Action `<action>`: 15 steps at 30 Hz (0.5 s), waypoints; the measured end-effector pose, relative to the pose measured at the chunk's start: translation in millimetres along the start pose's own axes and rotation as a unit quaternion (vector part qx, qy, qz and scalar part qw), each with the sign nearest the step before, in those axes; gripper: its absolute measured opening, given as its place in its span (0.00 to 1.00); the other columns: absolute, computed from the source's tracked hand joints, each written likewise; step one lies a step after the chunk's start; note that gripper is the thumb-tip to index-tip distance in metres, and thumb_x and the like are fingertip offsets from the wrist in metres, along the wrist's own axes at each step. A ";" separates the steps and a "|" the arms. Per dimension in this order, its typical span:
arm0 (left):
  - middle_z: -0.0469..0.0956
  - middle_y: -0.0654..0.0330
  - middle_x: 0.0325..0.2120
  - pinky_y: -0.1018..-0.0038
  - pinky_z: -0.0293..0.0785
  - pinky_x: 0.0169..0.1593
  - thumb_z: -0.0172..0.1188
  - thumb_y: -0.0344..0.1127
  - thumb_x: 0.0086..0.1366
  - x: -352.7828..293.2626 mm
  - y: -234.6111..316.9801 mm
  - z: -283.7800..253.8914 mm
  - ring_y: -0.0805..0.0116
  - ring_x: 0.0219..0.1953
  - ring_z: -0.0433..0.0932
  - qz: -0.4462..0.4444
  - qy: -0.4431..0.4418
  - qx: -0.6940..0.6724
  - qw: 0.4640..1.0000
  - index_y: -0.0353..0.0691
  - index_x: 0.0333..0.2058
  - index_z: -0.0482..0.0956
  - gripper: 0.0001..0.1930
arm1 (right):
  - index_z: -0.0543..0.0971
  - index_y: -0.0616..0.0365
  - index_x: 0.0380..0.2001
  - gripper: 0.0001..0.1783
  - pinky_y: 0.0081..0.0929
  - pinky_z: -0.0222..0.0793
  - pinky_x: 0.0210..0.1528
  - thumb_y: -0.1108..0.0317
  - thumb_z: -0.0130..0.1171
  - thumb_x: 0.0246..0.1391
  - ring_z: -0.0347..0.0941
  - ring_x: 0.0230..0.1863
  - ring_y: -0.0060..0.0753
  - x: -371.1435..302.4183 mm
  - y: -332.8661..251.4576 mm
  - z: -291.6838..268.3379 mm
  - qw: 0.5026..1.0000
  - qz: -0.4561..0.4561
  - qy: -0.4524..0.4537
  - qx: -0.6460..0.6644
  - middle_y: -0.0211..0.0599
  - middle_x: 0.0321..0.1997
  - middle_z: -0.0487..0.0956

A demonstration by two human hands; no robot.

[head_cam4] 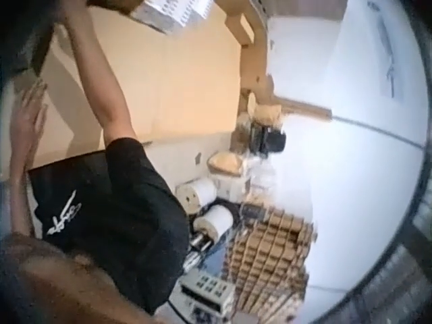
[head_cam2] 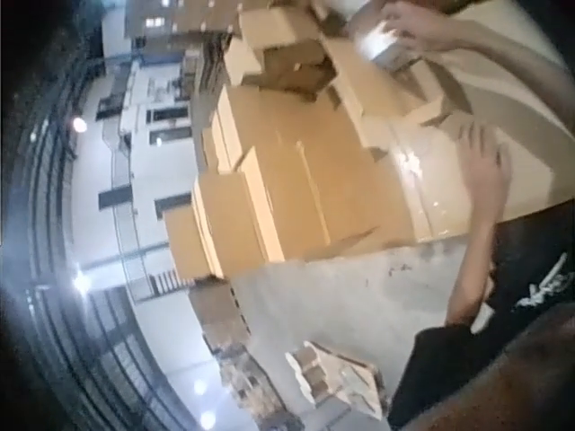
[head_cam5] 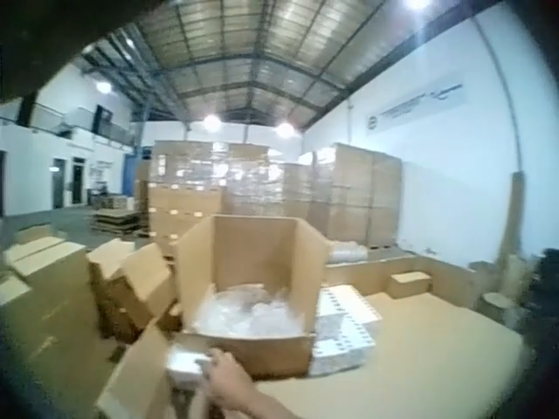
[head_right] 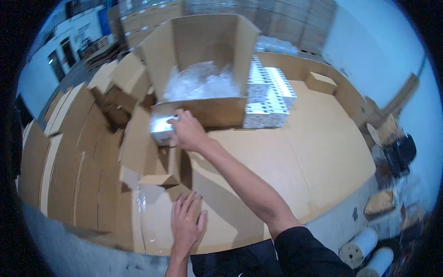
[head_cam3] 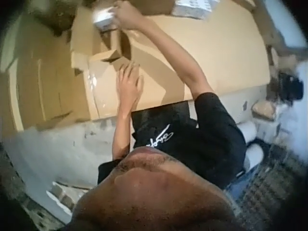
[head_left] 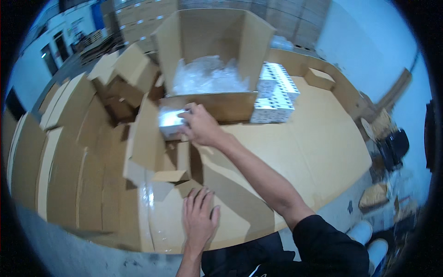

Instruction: Packaging small white boxes into plastic bags and placing them into larger cardboard shipping boxes.

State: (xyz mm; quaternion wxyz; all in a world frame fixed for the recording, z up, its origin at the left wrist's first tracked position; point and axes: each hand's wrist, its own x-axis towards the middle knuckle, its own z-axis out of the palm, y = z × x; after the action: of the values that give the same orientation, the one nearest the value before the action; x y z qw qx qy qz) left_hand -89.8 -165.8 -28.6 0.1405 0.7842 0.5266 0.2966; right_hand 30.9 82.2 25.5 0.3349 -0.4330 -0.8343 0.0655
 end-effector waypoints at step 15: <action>0.71 0.51 0.62 0.53 0.56 0.72 0.60 0.32 0.65 148.2 -4.8 76.3 0.44 0.67 0.63 0.105 -0.050 -0.007 0.993 0.37 0.58 0.75 0.22 | 0.79 0.61 0.41 0.09 0.28 0.71 0.34 0.79 0.57 0.56 0.76 0.32 0.34 -170.2 143.5 -146.1 0.925 0.158 0.340 0.053 0.39 0.35 0.78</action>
State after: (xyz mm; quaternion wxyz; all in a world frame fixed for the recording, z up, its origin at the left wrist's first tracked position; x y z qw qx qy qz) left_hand -6.6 -22.1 -44.0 0.1399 0.8481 0.4315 0.2739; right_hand 286.4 13.8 -5.2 0.6062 -0.5373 -0.5863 0.0102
